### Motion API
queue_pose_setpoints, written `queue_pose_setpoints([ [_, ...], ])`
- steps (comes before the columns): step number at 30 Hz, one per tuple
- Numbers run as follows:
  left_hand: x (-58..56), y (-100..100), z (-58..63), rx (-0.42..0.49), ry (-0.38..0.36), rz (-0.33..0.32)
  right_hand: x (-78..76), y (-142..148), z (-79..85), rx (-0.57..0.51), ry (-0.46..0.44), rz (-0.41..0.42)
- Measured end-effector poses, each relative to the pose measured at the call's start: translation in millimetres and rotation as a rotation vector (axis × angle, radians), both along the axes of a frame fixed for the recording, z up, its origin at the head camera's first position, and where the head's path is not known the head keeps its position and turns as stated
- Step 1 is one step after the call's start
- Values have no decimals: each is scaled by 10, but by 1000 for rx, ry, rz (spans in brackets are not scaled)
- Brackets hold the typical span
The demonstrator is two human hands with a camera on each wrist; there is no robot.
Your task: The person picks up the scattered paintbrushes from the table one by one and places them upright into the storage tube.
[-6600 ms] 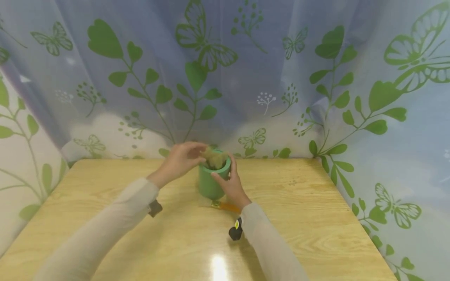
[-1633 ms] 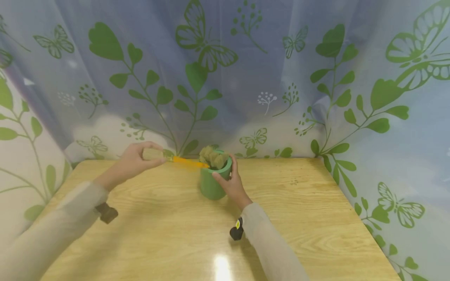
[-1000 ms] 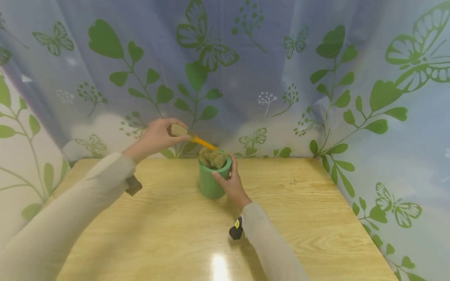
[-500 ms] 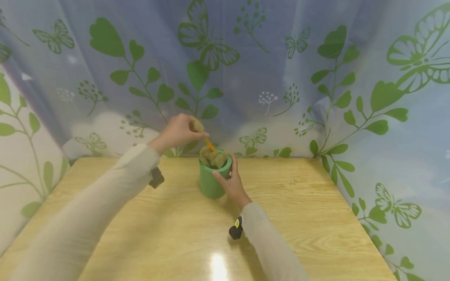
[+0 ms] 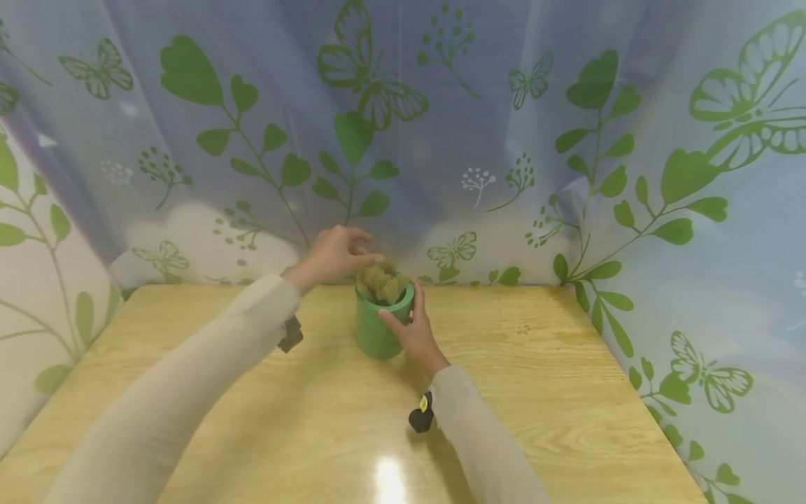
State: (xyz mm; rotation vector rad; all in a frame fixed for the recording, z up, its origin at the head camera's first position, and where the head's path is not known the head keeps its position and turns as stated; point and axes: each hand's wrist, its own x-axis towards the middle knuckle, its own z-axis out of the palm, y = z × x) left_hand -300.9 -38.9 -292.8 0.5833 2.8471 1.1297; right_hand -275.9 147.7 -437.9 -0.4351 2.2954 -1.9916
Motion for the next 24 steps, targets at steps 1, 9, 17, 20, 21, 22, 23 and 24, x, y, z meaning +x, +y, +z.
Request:
queue_pose_setpoints([
  [1,-1,-17,-14,2,-5,3,1,3,2,1,-4,-3],
  [9,-4,-182,-153,-60,-24,12,9,15,14,2,-1,-14],
  [17,16,-383,-350,-98,-33,-20,31,36,44,14,-6,-18],
  [20,33,-469,-413,-101,-29,-40,14,49,70,22,-23,-14],
  [21,41,-501,-440,-107,-24,-50,1,57,68,25,-31,-10],
  [22,54,-535,-463,-115,-23,-61,-16,66,63,26,-38,-2],
  [23,69,-569,-487,-127,-24,-70,-35,76,55,32,-43,8],
  [24,82,-606,-515,-143,-17,-81,-55,92,37,52,-46,13],
])
